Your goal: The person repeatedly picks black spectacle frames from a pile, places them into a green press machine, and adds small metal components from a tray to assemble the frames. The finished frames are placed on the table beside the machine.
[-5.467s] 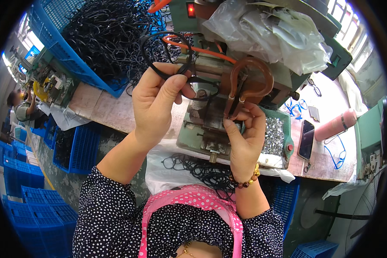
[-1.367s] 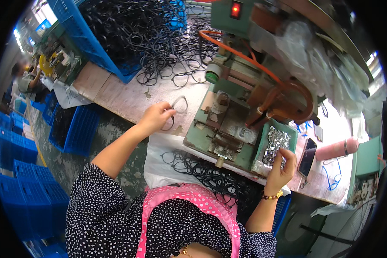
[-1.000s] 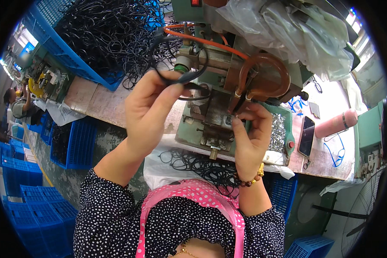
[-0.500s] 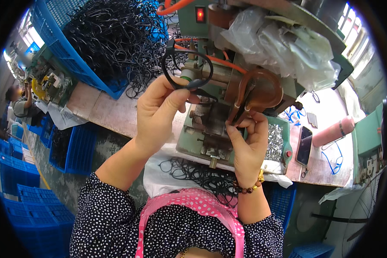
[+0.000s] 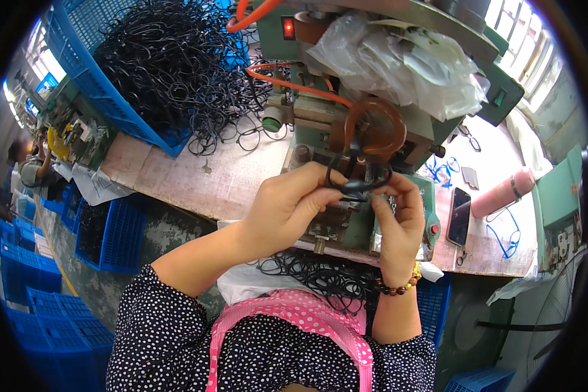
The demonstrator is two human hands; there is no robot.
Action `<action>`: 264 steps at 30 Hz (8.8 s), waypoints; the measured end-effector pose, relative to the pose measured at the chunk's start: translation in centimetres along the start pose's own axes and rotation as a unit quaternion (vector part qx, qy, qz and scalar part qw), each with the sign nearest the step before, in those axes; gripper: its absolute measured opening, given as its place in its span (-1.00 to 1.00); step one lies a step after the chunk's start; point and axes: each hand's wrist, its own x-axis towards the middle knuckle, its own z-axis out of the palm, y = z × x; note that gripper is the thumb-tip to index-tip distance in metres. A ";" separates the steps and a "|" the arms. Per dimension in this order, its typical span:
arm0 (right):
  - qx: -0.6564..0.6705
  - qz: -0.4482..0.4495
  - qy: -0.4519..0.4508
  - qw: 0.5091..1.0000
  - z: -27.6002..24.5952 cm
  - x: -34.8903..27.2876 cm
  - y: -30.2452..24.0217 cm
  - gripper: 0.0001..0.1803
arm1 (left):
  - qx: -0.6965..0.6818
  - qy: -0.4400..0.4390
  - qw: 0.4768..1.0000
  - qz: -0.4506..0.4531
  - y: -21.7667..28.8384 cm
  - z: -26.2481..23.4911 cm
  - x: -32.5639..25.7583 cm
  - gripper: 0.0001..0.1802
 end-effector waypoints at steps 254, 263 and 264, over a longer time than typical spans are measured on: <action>0.118 -0.189 -0.318 0.921 -1.8 -5.4 -15.9 -0.76 | 0.100 0.078 0.978 0.164 -2.9 2.1 -0.2 -0.89; 0.032 -0.556 0.028 0.830 -1.2 -6.9 -15.8 -0.79 | 0.128 0.082 0.977 0.147 -2.4 2.3 -0.4 -0.88; 0.025 -0.583 0.057 0.810 -1.1 -6.9 -15.8 -0.79 | 0.132 0.081 0.976 0.152 -2.2 2.2 -0.4 -0.86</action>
